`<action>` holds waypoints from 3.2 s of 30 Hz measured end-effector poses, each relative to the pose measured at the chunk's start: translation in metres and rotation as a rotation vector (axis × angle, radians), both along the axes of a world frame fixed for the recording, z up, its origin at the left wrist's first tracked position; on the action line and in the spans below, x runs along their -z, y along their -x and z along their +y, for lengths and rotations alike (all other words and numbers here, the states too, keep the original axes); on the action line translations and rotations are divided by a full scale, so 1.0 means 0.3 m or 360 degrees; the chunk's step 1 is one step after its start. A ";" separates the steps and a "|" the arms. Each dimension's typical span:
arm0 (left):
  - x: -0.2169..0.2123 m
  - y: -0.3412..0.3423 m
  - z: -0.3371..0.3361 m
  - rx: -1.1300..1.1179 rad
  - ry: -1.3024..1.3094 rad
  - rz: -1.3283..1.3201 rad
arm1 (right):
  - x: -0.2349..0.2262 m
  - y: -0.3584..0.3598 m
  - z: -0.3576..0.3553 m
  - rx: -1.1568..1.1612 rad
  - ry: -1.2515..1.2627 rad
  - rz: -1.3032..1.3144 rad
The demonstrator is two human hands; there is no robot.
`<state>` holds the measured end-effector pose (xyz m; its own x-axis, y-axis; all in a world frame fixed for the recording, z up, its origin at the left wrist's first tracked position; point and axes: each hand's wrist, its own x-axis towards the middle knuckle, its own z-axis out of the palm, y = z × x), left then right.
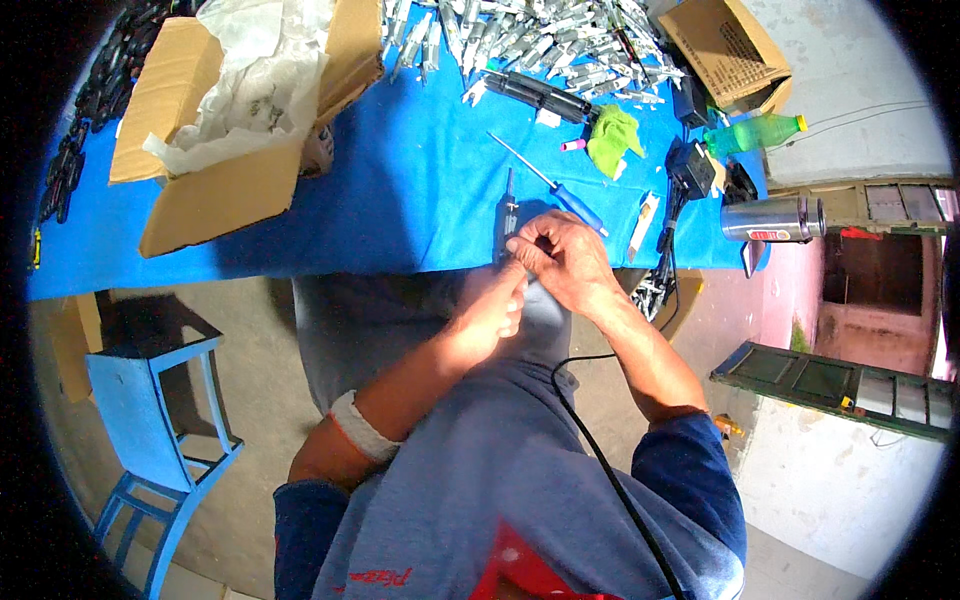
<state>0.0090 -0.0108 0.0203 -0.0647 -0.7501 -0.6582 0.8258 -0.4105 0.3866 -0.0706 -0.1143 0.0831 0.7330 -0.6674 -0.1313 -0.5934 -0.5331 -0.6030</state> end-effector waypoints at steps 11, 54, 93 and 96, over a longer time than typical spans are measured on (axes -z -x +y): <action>0.033 0.017 0.009 0.0070 0.0107 0.0045 | 0.011 -0.012 0.017 -0.0077 0.0113 0.0011; -0.024 0.005 0.026 -0.0044 0.0071 -0.0139 | -0.054 -0.071 0.027 -0.0165 0.0063 0.0325; 0.006 0.011 0.030 -0.0083 0.0084 -0.0229 | -0.068 -0.064 0.032 -0.0298 0.0020 0.0003; -0.016 -0.014 0.037 -0.0012 0.0146 -0.0197 | -0.108 -0.100 0.018 -0.0525 0.0250 0.0077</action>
